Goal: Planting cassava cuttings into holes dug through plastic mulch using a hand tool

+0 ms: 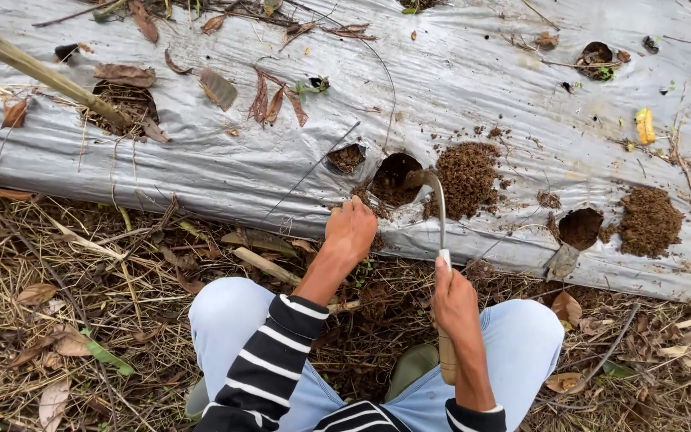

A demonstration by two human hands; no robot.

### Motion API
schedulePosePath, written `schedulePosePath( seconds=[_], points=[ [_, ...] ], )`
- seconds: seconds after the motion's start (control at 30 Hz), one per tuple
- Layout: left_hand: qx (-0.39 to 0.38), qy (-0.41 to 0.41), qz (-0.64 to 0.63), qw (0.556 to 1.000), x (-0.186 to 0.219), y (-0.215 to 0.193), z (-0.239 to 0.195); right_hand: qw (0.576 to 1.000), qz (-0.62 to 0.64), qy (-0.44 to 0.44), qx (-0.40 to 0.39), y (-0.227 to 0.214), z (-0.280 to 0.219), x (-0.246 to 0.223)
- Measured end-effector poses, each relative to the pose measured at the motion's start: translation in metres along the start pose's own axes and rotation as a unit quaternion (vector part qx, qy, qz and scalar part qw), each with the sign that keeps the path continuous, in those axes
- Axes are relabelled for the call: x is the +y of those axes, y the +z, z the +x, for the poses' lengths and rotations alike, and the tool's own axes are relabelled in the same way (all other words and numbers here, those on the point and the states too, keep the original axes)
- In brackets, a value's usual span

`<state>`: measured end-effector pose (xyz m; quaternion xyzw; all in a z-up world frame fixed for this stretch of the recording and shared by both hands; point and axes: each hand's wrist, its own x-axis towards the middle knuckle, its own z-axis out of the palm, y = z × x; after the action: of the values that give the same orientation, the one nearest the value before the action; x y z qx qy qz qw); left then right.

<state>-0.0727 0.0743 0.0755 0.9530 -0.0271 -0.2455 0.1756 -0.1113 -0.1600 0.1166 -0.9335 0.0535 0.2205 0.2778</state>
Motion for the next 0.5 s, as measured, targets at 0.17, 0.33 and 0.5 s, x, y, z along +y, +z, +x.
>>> schedulePosePath(
  seconds=[0.17, 0.33, 0.5],
  points=[
    [-0.004, -0.002, 0.017, 1.0, 0.009, -0.007, -0.005, 0.996, 0.078, 0.006, -0.031, 0.027, 0.03, 0.017],
    [-0.022, 0.018, 0.004, 1.0, 0.008, -0.01, -0.009, 1.0, -0.011, -0.013, 0.004, 0.005, -0.002, 0.01],
    [0.0, 0.001, 0.026, 1.0, 0.003, 0.012, 0.012, 0.995, 0.081, -0.021, -0.046, 0.037, 0.032, 0.023]
  ],
)
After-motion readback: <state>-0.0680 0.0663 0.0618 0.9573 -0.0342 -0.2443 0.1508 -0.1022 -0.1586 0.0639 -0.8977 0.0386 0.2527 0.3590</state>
